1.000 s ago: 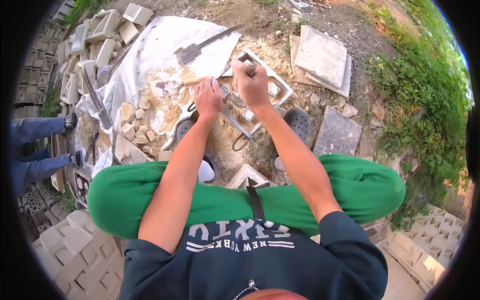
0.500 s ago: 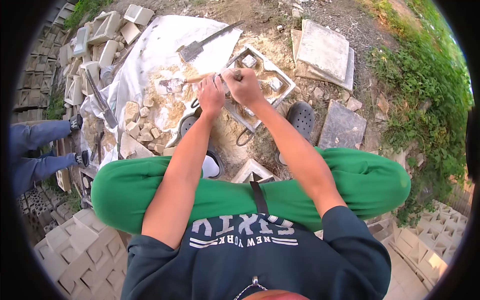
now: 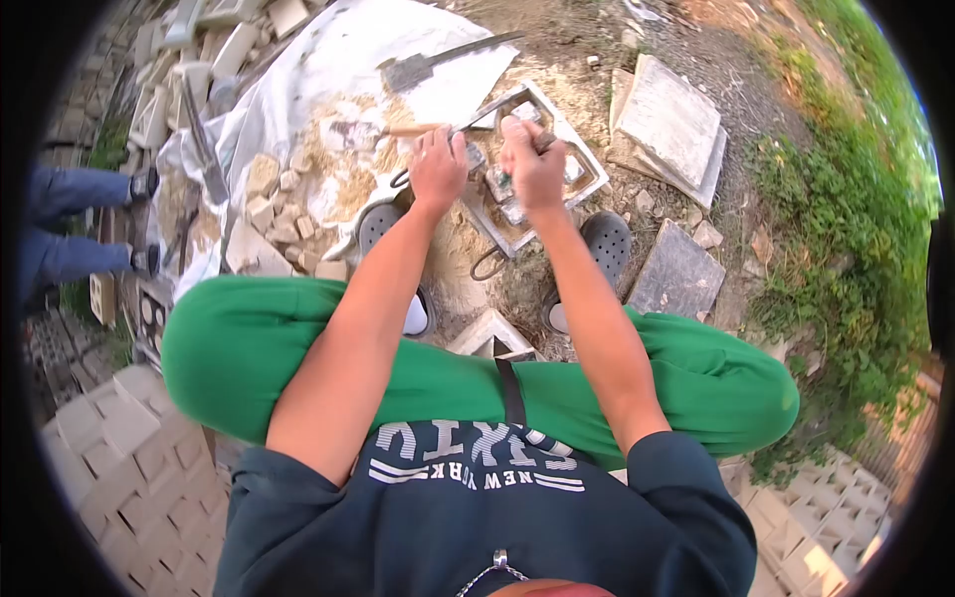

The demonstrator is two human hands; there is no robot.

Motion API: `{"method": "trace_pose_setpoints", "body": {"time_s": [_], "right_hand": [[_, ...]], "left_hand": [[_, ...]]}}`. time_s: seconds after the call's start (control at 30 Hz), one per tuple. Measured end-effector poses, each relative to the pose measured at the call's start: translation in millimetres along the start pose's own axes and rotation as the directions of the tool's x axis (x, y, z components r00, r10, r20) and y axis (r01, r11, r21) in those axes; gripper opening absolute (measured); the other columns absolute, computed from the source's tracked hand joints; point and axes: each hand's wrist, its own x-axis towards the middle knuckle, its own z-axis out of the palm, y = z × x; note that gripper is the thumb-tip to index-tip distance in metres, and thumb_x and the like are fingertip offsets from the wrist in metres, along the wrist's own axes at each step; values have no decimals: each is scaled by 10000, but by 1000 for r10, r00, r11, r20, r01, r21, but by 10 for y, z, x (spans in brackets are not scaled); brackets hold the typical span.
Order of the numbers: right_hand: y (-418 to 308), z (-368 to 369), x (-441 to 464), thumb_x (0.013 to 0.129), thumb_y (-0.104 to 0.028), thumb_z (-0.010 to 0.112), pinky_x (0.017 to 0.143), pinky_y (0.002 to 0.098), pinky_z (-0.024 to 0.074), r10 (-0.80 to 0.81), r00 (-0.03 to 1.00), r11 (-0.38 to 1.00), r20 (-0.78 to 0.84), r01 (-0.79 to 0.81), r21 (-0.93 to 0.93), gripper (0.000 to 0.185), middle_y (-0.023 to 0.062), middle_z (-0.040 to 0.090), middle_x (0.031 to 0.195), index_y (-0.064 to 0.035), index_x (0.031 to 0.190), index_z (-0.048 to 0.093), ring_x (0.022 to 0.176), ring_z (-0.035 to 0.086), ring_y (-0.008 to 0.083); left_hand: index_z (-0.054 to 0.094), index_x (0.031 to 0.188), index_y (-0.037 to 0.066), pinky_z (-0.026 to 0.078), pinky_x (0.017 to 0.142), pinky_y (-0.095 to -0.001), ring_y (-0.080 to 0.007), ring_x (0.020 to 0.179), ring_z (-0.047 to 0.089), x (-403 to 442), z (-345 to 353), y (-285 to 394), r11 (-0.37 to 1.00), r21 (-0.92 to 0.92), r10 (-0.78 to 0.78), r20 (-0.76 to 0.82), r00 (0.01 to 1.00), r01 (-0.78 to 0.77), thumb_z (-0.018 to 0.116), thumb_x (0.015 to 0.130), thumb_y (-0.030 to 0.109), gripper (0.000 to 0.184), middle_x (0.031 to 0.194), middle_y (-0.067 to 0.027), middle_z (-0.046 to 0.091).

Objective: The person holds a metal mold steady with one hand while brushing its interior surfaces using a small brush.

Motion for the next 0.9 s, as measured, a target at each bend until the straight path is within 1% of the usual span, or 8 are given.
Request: {"method": "trace_pose_setpoints", "body": {"time_s": [0.07,0.17,0.3,0.47,0.6,0.73,0.83,0.9], "right_hand": [[-106,-136,166,954,-246,591,475,233,418,-142,961,986,238,118,114,318,18,552,598,-68,695,637,533,530,89],[-418,-88,275,936,-183,597,462,234,403,-14,950,948,313,-87,306,309,54,549,617,-42,663,564,537,524,107],[-359,-43,350,958,-198,535,412,249,272,140,809,970,571,-228,86,429,6,444,497,-58,554,503,428,373,87],[-816,117,367,954,-150,445,413,264,227,-41,977,993,208,17,114,484,-30,314,437,-145,481,339,388,268,86],[-1202,105,227,944,-188,417,386,279,193,-73,991,955,-109,101,278,478,-40,224,425,-171,486,282,381,183,87],[-247,-38,22,883,-111,425,378,261,212,-58,985,998,-164,63,23,431,-28,291,428,-157,477,290,373,264,84],[-5,-118,-15,889,-119,444,383,268,187,93,967,919,-239,9,393,451,-25,298,421,-157,470,282,358,238,96],[-199,-175,-3,891,-122,441,387,271,182,82,965,938,-248,9,345,453,-24,293,421,-159,476,263,360,228,102]], "left_hand": [[593,1191,63,384,1002,-468,-328,1163,512,-27,-32,26,1000,3,-26,-13,1000,26,451,973,369,401,1160,-134,619],[592,1171,73,373,1010,-473,-319,1171,508,-40,-82,69,999,-3,-37,-46,998,37,451,972,386,396,1150,-125,617],[565,1237,85,359,1033,-487,-309,1254,460,-11,-160,127,992,-8,-126,71,990,127,446,974,387,418,1255,-132,575],[567,1226,77,350,1038,-464,-318,1224,474,-43,-133,87,996,-25,-86,30,996,87,463,969,384,414,1233,-132,582],[569,1217,72,365,1019,-460,-321,1202,486,-30,-117,70,996,-42,-80,-3,997,80,482,962,375,405,1194,-132,593],[574,1201,70,382,996,-462,-319,1167,502,-44,-104,66,997,-31,-67,-12,998,66,499,955,368,394,1163,-121,599],[576,1193,69,389,986,-461,-317,1158,506,-15,-128,91,998,-21,-60,-36,998,60,499,953,368,392,1153,-117,600],[577,1191,69,392,983,-460,-316,1159,506,-73,-105,97,997,-11,-74,-17,997,74,496,954,370,392,1149,-118,599]]}}
